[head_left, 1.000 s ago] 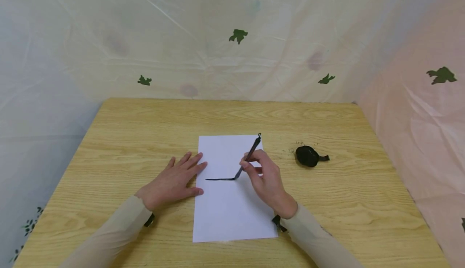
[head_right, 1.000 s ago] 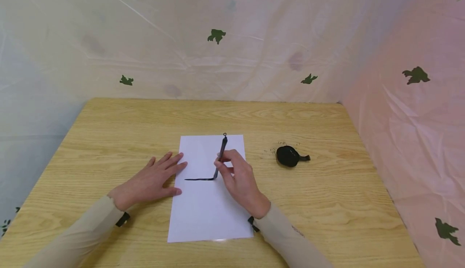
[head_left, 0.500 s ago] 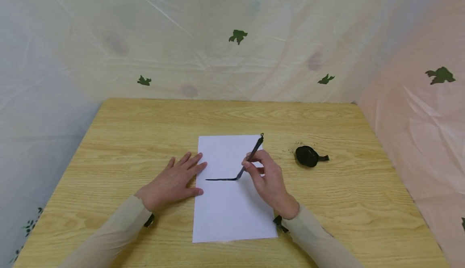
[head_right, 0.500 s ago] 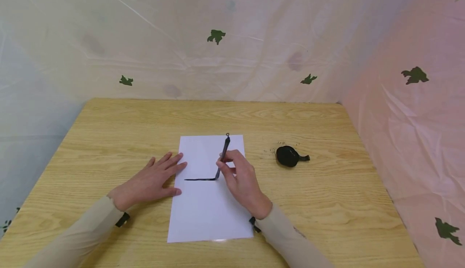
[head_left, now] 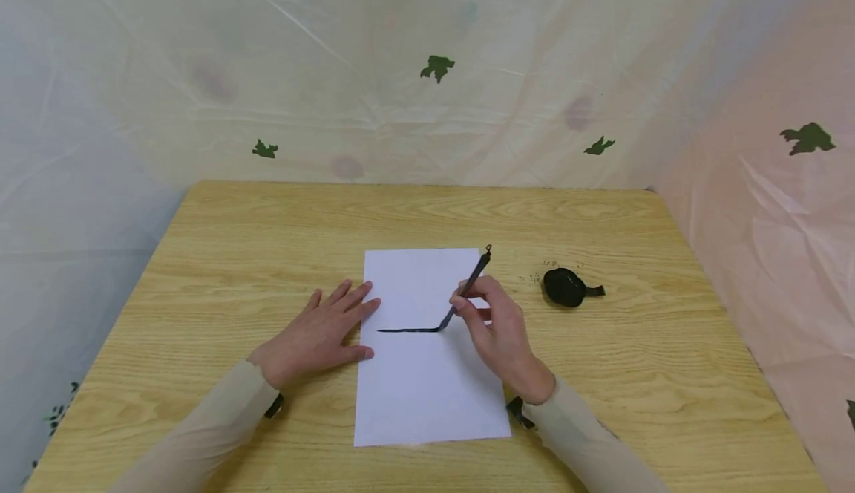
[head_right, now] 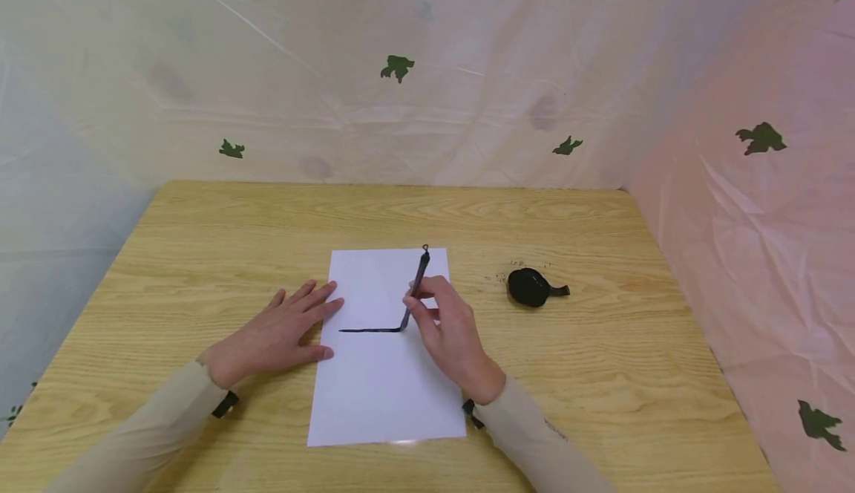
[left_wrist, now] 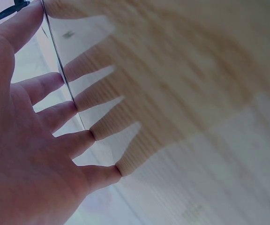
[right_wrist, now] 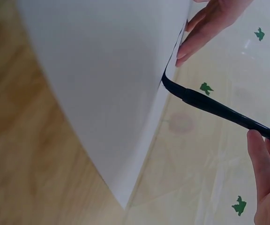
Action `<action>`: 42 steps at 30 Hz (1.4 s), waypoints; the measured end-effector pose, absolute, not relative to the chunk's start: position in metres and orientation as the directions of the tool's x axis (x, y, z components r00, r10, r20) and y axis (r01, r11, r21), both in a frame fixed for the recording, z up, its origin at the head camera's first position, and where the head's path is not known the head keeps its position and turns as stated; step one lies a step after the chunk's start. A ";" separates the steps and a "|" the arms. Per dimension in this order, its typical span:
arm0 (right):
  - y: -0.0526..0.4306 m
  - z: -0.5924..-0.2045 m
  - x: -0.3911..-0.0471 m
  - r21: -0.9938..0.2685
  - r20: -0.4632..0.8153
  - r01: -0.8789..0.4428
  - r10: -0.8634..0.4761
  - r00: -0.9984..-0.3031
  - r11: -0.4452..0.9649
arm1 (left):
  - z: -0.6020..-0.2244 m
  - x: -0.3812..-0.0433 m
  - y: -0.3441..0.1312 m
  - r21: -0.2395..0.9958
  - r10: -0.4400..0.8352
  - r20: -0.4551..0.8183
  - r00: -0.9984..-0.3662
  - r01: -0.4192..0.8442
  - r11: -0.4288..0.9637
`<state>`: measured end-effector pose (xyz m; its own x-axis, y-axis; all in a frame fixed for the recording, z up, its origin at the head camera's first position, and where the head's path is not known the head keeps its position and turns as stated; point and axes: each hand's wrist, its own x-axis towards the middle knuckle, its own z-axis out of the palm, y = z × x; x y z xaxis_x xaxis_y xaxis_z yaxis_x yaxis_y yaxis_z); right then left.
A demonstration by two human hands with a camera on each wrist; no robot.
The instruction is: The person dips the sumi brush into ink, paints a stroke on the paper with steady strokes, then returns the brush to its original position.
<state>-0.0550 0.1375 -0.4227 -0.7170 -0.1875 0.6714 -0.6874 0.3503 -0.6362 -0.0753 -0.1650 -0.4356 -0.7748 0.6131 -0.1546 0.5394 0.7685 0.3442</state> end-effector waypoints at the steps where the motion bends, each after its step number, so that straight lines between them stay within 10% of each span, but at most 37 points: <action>1: 0.138 -0.423 -0.055 -0.634 0.673 -0.689 -0.187 -0.716 0.352 | -0.436 -0.075 -0.165 0.345 0.613 -0.154 -0.775 0.539 0.768; 42: 0.152 -0.424 -0.054 -0.634 0.678 -0.684 -0.166 -0.716 0.361 | -0.435 -0.075 -0.165 0.343 0.612 -0.148 -0.777 0.540 0.769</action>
<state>-0.0540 0.1522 -0.4240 -0.7160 -0.1660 0.6781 -0.6840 0.3611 -0.6338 -0.0752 -0.1645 -0.4353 -0.7769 0.6119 -0.1483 0.5401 0.7687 0.3426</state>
